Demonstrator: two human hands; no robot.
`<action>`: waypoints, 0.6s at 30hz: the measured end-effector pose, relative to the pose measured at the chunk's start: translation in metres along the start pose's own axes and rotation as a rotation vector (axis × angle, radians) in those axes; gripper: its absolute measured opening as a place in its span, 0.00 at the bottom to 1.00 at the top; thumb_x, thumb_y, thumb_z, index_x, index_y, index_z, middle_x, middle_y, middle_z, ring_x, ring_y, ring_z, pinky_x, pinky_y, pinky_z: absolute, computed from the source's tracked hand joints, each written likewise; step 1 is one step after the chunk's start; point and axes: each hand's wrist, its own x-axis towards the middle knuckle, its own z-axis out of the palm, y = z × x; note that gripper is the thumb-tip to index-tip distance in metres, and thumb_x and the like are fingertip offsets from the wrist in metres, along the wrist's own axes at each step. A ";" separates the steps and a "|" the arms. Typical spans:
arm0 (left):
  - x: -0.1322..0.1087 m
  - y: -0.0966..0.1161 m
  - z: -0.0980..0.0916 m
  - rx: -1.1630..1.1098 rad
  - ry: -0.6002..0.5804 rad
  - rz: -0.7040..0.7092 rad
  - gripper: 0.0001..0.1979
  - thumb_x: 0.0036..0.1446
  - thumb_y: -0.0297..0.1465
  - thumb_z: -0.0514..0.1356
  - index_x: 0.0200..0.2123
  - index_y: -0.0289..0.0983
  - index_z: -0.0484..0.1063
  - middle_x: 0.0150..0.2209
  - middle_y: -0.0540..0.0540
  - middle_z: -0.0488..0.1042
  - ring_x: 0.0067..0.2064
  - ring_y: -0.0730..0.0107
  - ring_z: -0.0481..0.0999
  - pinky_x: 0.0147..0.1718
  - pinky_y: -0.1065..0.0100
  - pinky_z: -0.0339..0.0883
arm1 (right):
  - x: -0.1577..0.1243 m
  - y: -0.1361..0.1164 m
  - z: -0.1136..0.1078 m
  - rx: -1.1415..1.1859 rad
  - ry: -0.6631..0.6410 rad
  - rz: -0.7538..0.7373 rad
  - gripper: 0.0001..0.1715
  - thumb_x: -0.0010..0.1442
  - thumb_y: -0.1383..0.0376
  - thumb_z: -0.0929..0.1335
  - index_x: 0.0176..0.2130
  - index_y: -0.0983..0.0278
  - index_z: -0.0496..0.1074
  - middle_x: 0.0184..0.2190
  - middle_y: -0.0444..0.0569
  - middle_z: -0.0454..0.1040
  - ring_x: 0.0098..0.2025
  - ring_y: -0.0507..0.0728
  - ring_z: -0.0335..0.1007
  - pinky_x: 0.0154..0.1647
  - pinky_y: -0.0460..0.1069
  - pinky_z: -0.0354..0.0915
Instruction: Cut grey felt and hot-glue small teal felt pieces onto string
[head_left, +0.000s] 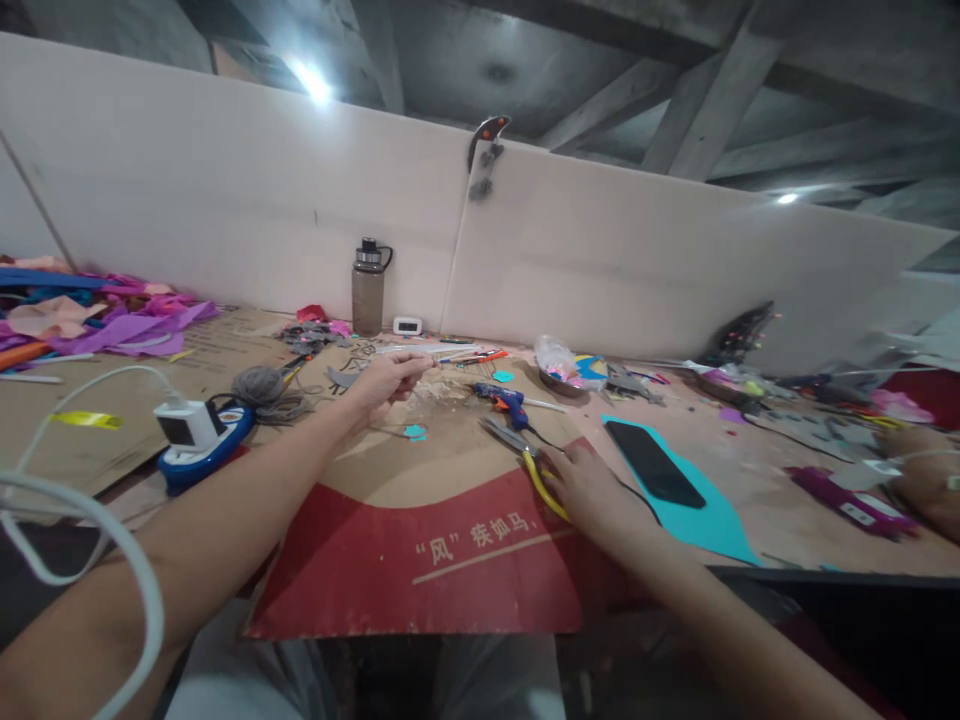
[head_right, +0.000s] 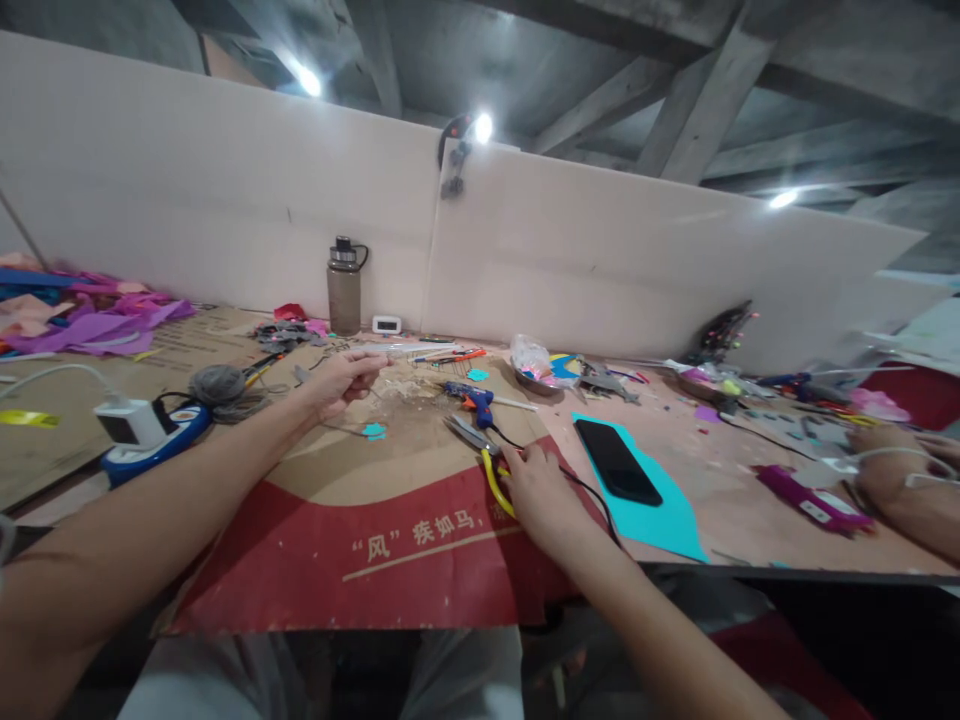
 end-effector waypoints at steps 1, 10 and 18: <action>0.001 0.001 -0.002 -0.007 0.010 0.013 0.14 0.43 0.38 0.68 0.29 0.34 0.72 0.17 0.58 0.52 0.17 0.84 0.46 0.15 0.75 0.35 | 0.003 0.001 0.001 -0.013 -0.031 0.034 0.10 0.57 0.68 0.64 0.40 0.65 0.73 0.34 0.58 0.74 0.38 0.61 0.69 0.39 0.52 0.59; 0.000 0.005 -0.001 -0.027 0.074 0.039 0.12 0.43 0.36 0.67 0.27 0.34 0.70 0.16 0.58 0.52 0.16 0.84 0.47 0.15 0.76 0.36 | 0.007 -0.015 -0.016 0.229 0.009 0.150 0.26 0.56 0.64 0.64 0.55 0.61 0.66 0.41 0.55 0.74 0.41 0.60 0.71 0.39 0.50 0.63; -0.002 0.003 0.004 -0.039 0.047 0.047 0.11 0.42 0.35 0.66 0.26 0.33 0.70 0.26 0.49 0.70 0.18 0.84 0.57 0.14 0.77 0.41 | 0.043 -0.047 -0.009 0.724 0.126 0.026 0.36 0.48 0.72 0.64 0.58 0.63 0.62 0.46 0.56 0.72 0.47 0.60 0.69 0.47 0.54 0.65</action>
